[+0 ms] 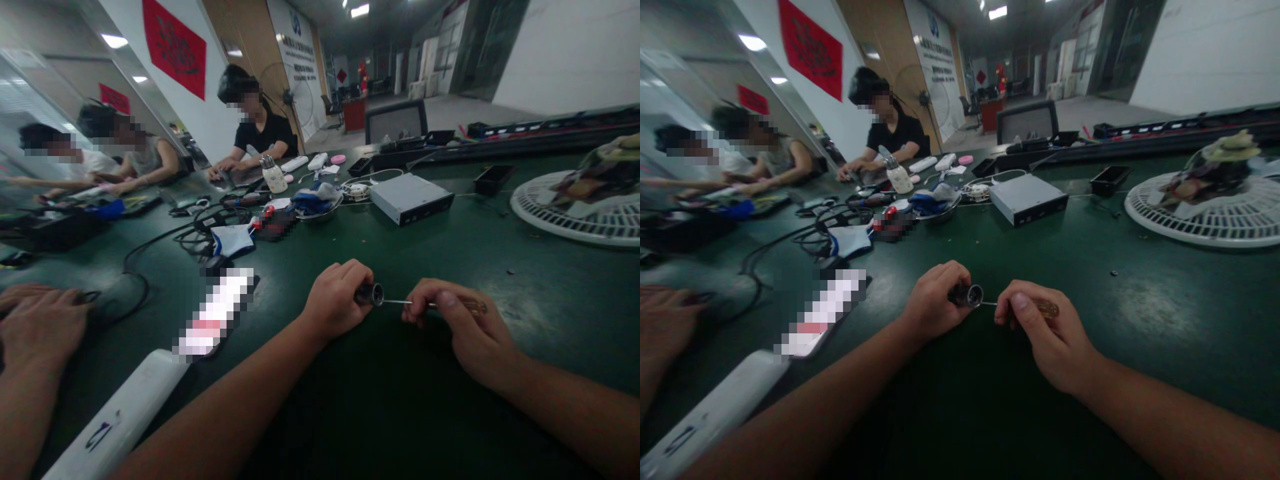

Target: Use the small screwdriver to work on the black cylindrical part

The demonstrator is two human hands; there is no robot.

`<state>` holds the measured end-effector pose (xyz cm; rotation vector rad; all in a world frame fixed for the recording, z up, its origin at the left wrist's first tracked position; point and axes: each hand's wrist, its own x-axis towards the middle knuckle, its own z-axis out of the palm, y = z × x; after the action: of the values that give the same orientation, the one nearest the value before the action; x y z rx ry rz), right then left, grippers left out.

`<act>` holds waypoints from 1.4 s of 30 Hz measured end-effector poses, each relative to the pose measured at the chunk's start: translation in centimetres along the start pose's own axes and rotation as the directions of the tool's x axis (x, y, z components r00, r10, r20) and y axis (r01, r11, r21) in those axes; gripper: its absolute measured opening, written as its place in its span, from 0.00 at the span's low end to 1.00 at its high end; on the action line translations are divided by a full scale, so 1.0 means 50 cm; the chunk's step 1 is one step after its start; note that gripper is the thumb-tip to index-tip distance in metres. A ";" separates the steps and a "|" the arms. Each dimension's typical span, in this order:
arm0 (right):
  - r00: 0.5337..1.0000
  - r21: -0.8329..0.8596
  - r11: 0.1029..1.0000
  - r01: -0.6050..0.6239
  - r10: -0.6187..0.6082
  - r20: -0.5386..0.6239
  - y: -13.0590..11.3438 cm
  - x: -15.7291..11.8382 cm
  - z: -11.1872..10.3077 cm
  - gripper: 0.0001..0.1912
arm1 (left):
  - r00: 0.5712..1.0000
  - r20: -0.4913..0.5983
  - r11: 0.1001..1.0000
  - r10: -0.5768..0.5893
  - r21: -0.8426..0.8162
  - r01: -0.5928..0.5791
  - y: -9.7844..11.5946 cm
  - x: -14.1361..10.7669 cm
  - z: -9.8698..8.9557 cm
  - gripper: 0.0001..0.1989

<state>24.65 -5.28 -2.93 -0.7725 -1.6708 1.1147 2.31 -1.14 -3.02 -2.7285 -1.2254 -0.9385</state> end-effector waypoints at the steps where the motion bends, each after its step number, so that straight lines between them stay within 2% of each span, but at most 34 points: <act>1: 1.000 -0.014 1.000 -0.004 0.004 -0.023 0.001 0.000 0.000 0.21 | 1.000 0.005 1.000 0.004 0.001 -0.004 0.000 0.000 0.000 0.08; 5: 0.993 -0.038 0.999 -0.037 0.033 -0.109 0.003 0.000 0.001 0.20 | 1.000 0.000 1.000 0.004 -0.003 -0.004 0.001 0.000 -0.001 0.09; 10: 1.000 0.022 1.000 -0.012 0.012 -0.006 -0.005 0.001 0.002 0.20 | 1.000 -0.018 1.000 -0.012 -0.006 0.012 -0.001 -0.003 -0.001 0.10; 12: 1.000 0.004 1.000 -0.002 0.002 -0.003 -0.008 0.000 0.002 0.21 | 1.000 -0.011 1.000 -0.005 -0.009 0.005 -0.002 -0.004 0.000 0.10; 17: 0.994 -0.049 0.998 -0.042 0.037 -0.105 -0.008 -0.001 0.002 0.20 | 1.000 0.012 1.000 -0.011 -0.017 0.011 0.000 -0.005 0.000 0.11; 23: 1.000 0.046 0.999 -0.017 0.016 0.019 -0.006 0.000 0.001 0.20 | 0.999 -0.029 1.000 -0.014 -0.022 0.013 -0.004 -0.005 0.003 0.10; 29: 0.994 -0.040 0.996 -0.078 0.075 -0.085 -0.001 -0.003 0.002 0.21 | 0.999 -0.023 1.000 0.026 0.006 -0.026 -0.004 -0.008 0.009 0.10; 36: 0.996 0.046 0.997 -0.061 0.058 0.068 -0.005 0.000 -0.004 0.20 | 0.998 -0.062 0.999 0.034 0.002 -0.034 -0.006 -0.006 0.013 0.11; 38: 0.997 0.016 0.998 -0.061 0.060 0.044 -0.008 0.000 -0.003 0.22 | 0.997 -0.060 0.999 0.049 0.013 -0.048 -0.005 -0.007 0.012 0.11; 42: 0.994 -0.073 0.994 -0.085 0.079 -0.081 -0.003 -0.001 0.001 0.23 | 0.996 -0.032 0.996 0.080 0.040 -0.078 -0.004 -0.009 0.012 0.10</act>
<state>24.60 -5.41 -2.82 -0.9294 -1.6364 1.0687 2.26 -1.14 -3.79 -2.6976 -1.1095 -0.9386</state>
